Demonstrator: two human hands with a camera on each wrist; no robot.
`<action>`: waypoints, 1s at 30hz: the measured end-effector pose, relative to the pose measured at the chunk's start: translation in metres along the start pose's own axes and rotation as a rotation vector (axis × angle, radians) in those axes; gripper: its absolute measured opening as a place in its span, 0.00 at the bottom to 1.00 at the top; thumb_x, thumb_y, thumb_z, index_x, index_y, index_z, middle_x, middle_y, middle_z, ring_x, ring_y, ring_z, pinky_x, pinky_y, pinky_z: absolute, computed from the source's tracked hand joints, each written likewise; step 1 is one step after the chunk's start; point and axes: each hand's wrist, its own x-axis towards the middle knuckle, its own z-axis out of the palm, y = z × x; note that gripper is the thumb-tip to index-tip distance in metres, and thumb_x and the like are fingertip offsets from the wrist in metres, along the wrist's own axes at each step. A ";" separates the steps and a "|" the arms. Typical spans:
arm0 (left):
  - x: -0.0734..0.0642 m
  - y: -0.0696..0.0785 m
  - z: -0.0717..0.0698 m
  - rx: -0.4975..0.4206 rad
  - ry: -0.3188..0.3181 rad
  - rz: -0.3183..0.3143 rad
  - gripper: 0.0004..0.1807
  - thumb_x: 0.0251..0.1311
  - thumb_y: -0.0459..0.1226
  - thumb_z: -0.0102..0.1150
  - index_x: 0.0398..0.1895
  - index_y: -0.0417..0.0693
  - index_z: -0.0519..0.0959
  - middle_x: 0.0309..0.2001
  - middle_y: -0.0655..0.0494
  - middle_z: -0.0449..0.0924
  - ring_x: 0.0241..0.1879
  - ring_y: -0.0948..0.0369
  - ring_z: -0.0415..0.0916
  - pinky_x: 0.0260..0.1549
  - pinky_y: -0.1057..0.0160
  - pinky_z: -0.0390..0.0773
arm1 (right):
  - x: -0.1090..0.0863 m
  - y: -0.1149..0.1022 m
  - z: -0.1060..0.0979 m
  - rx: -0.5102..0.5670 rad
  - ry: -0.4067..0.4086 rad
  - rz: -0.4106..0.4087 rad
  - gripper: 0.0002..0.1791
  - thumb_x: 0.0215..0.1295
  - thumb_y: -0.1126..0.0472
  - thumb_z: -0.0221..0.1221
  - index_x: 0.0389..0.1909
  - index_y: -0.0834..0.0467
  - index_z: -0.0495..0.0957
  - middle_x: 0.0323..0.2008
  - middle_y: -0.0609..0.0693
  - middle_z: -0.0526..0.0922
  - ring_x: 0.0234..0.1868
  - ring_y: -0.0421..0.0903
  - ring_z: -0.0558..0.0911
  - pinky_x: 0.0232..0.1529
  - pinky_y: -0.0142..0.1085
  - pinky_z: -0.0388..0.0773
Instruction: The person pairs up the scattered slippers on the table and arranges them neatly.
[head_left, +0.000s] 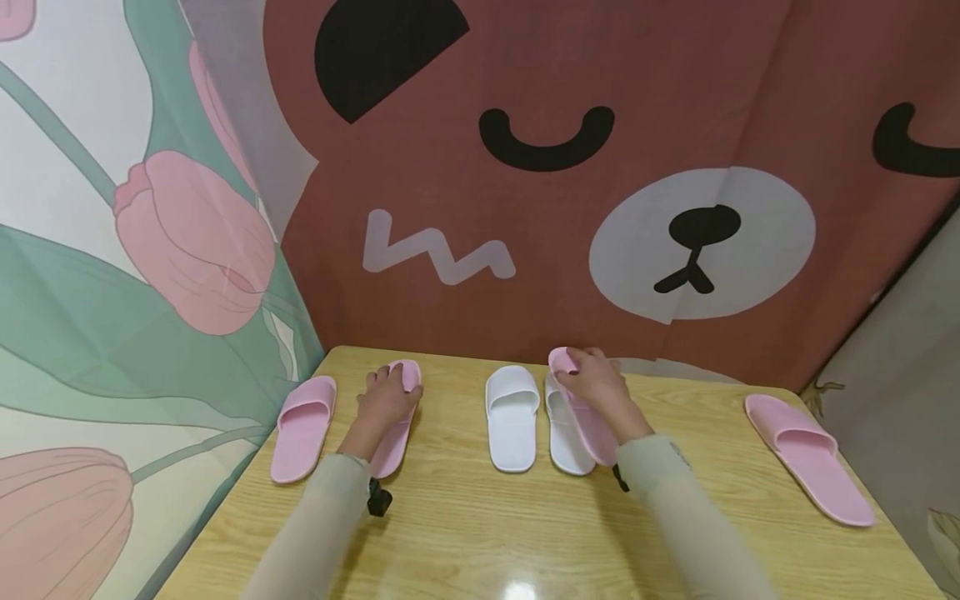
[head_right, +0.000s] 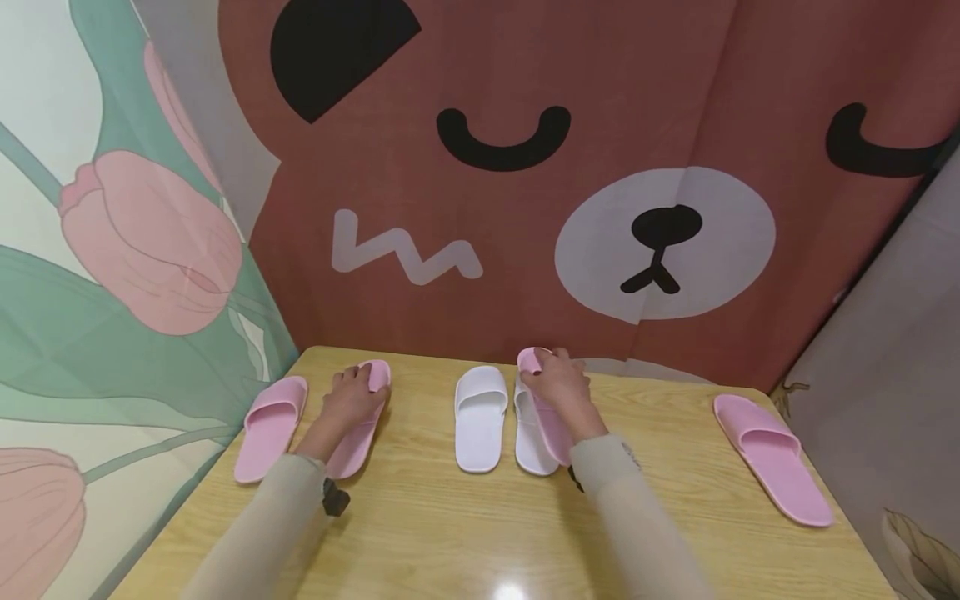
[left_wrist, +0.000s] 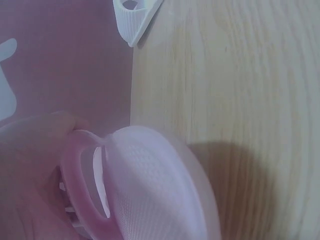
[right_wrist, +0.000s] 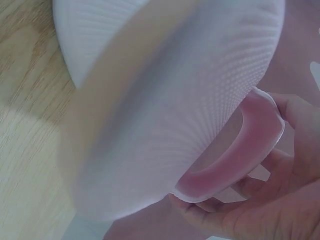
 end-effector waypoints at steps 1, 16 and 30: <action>0.001 0.000 0.001 -0.001 0.001 0.001 0.41 0.70 0.55 0.51 0.77 0.38 0.58 0.74 0.33 0.56 0.73 0.35 0.50 0.59 0.22 0.59 | 0.000 -0.001 0.000 0.000 0.000 -0.001 0.39 0.70 0.42 0.56 0.77 0.54 0.62 0.74 0.66 0.60 0.68 0.73 0.62 0.61 0.68 0.66; 0.005 0.006 0.004 -0.004 -0.003 -0.010 0.41 0.71 0.55 0.51 0.78 0.39 0.57 0.75 0.34 0.55 0.74 0.35 0.49 0.61 0.23 0.57 | 0.003 -0.026 0.008 -0.001 0.021 -0.039 0.39 0.70 0.42 0.57 0.76 0.55 0.63 0.72 0.66 0.63 0.72 0.73 0.59 0.67 0.68 0.59; 0.010 0.008 0.009 0.007 0.008 -0.011 0.42 0.71 0.56 0.51 0.78 0.39 0.57 0.75 0.34 0.55 0.74 0.36 0.50 0.59 0.23 0.59 | 0.003 -0.050 0.016 0.013 0.013 -0.022 0.39 0.69 0.41 0.58 0.77 0.52 0.63 0.72 0.64 0.63 0.70 0.74 0.61 0.65 0.67 0.63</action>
